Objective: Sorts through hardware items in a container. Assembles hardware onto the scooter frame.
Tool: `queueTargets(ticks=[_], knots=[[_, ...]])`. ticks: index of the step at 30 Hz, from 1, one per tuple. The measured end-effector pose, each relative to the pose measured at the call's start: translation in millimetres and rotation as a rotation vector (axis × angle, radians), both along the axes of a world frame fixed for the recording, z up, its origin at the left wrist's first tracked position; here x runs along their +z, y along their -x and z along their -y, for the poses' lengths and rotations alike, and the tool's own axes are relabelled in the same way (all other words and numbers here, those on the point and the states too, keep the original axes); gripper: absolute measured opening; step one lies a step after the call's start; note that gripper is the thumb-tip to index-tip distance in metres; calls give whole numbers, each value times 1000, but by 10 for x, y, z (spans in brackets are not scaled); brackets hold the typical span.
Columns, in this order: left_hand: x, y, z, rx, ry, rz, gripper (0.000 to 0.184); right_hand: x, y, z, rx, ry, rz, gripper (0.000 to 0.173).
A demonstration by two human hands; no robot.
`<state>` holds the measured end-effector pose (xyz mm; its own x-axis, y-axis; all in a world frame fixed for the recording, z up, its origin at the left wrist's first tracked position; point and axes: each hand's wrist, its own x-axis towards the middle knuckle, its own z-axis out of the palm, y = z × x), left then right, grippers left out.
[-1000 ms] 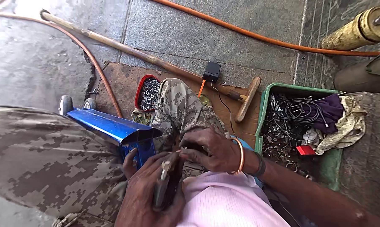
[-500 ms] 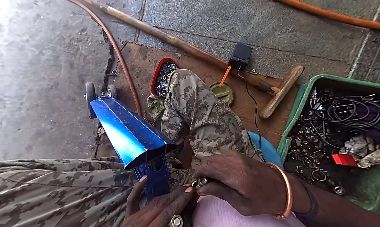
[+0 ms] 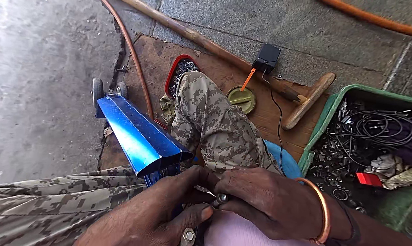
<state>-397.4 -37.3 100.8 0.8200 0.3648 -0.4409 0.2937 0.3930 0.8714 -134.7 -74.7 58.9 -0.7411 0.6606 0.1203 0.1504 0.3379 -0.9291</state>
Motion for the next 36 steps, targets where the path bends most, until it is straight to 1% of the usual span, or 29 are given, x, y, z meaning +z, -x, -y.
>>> queueTargets(ticks=[3,5,8,11,16,19,23,30,33,36], knots=[[37,-105,-185,-185,-109,-164,30,44,-19,-25,5,-101,75,26],[8,-180,-245,-221,-136,-181,21,84,-26,-65,23,-177,130,26],[9,-206,-263,-169,-80,-174,15,108,-36,-134,42,-257,177,27],[2,-242,-208,-99,-30,-199,12,188,-46,-156,48,-312,239,24],[-9,-304,-141,-73,-74,-285,9,252,-54,-221,108,-352,328,23],[-21,-330,-125,-79,-102,-316,9,220,-52,-219,123,-331,350,23],[-48,-349,-122,-104,-128,-335,14,182,-42,-153,77,-287,362,29],[-25,-268,-190,-148,-144,-299,12,110,-95,-141,14,-6,352,42],[0,-239,-189,-164,-183,-297,10,66,-73,-141,-9,24,269,34],[42,-174,-208,-151,-232,-289,19,74,-89,-179,19,50,214,26]])
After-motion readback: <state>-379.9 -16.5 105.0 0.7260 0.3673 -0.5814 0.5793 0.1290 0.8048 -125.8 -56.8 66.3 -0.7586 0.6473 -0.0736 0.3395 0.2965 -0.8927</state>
